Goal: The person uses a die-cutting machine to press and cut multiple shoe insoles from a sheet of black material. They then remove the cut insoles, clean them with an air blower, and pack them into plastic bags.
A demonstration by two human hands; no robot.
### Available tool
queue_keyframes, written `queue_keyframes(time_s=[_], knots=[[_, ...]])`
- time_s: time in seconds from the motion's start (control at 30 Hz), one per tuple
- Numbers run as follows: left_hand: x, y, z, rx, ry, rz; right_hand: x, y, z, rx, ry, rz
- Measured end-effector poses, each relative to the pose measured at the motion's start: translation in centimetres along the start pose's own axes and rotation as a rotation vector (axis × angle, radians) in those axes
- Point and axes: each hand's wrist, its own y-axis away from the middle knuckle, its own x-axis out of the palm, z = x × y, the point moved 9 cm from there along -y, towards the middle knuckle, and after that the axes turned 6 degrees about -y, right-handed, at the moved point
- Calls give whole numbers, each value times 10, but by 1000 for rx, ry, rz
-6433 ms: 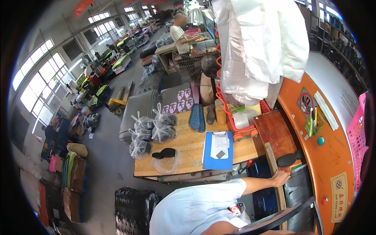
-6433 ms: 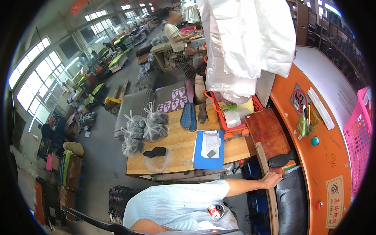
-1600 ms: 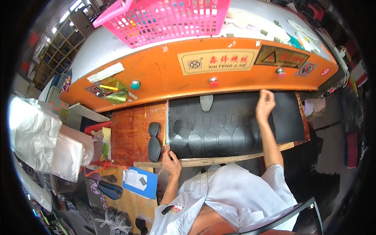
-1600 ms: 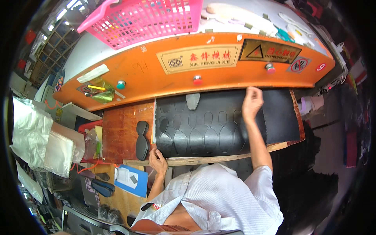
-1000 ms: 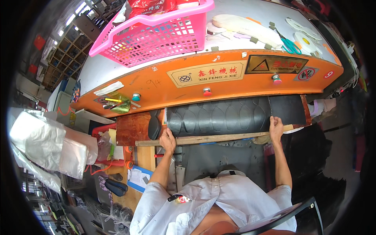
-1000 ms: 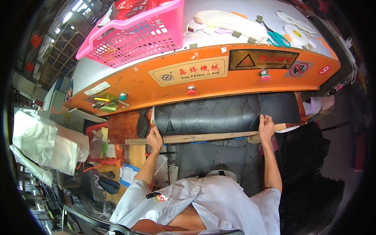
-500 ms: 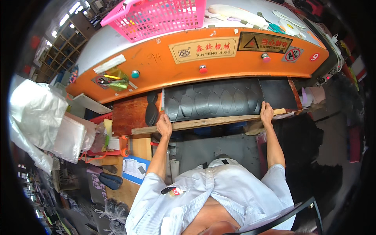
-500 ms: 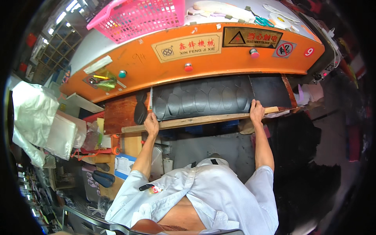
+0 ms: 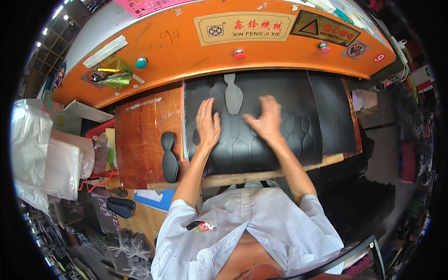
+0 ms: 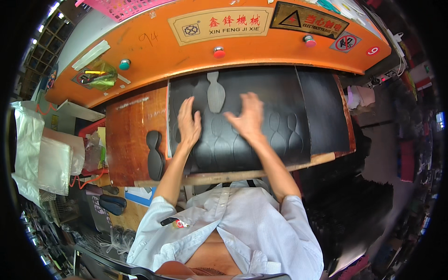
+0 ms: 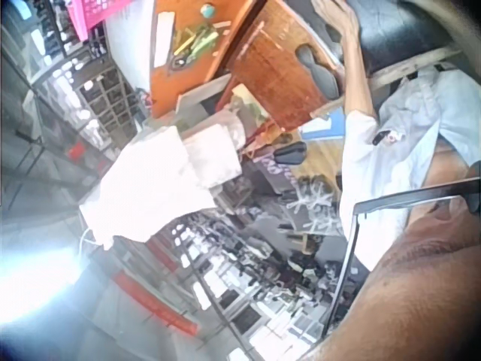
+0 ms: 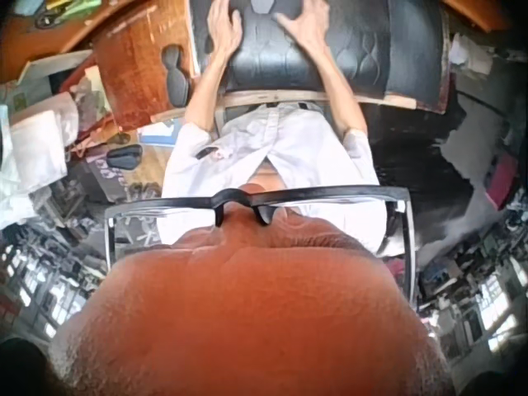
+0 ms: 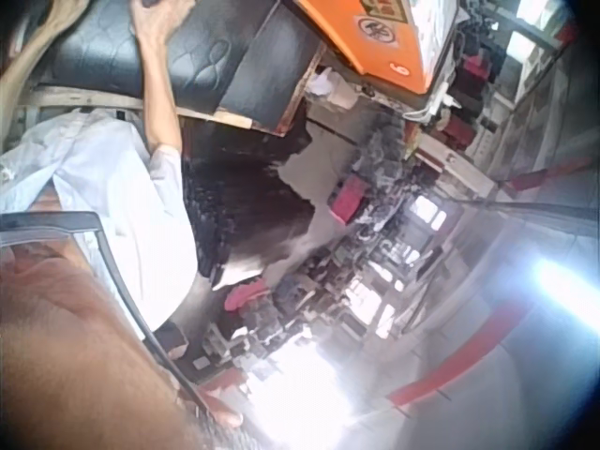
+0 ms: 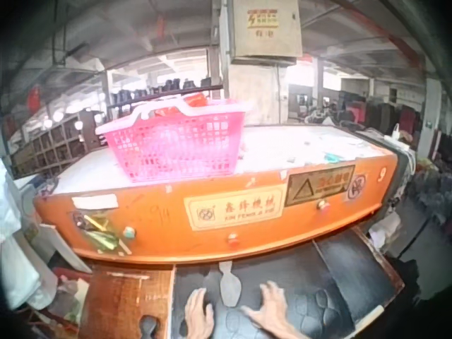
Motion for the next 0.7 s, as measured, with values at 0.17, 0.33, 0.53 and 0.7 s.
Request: queue_keyframes(time_s=[0.17,0.33,0.53,0.7], knots=[[52,-22,3,-19,83,210,77,6,49,61,-41,263],[59,15,-7,17,-157,277,71,28,-10,585,-1144,343],[59,5,-20,107,-295,269,-30,28,-111,707,-1295,50],[61,-6,-11,94,-280,238,-189,61,-210,451,-231,-247]])
